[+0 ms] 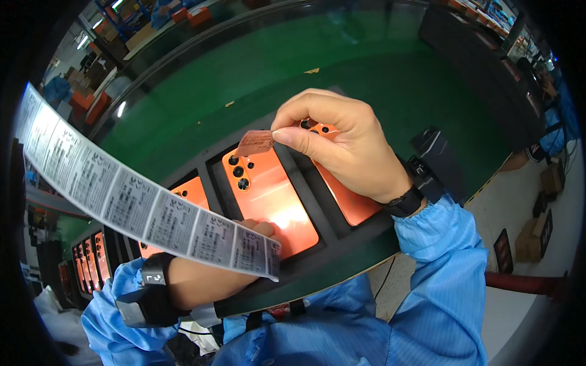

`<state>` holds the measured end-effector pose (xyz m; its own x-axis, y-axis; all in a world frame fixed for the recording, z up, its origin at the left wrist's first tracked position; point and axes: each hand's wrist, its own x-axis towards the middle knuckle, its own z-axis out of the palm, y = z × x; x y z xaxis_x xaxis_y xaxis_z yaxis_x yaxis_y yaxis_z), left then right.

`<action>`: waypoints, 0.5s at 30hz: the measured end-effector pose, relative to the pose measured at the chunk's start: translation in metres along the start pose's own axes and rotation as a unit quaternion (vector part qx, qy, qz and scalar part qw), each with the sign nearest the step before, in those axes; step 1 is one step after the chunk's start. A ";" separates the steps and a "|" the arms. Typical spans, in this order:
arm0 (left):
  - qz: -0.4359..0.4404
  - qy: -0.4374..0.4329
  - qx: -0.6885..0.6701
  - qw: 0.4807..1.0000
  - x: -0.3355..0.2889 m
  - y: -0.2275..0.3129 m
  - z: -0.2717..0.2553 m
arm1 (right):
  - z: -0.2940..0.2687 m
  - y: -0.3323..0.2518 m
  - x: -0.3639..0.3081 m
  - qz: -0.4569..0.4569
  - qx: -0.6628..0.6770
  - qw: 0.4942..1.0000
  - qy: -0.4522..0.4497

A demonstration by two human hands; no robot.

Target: The recorder applies identification labels to the back of several mobile phones arranged in a tray on an assembly line.

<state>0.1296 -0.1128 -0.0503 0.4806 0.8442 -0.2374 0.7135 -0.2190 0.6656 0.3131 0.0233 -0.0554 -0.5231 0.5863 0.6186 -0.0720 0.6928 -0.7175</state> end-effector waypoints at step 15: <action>0.153 0.236 0.156 0.947 0.034 -0.052 -0.014 | -0.019 0.034 -0.008 0.300 0.306 0.898 -0.092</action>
<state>0.1014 -0.0661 -0.0831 0.4603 0.8264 0.3243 0.7291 -0.5603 0.3930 0.3313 0.0505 -0.0787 -0.7520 0.6581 0.0374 -0.1539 -0.1201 -0.9808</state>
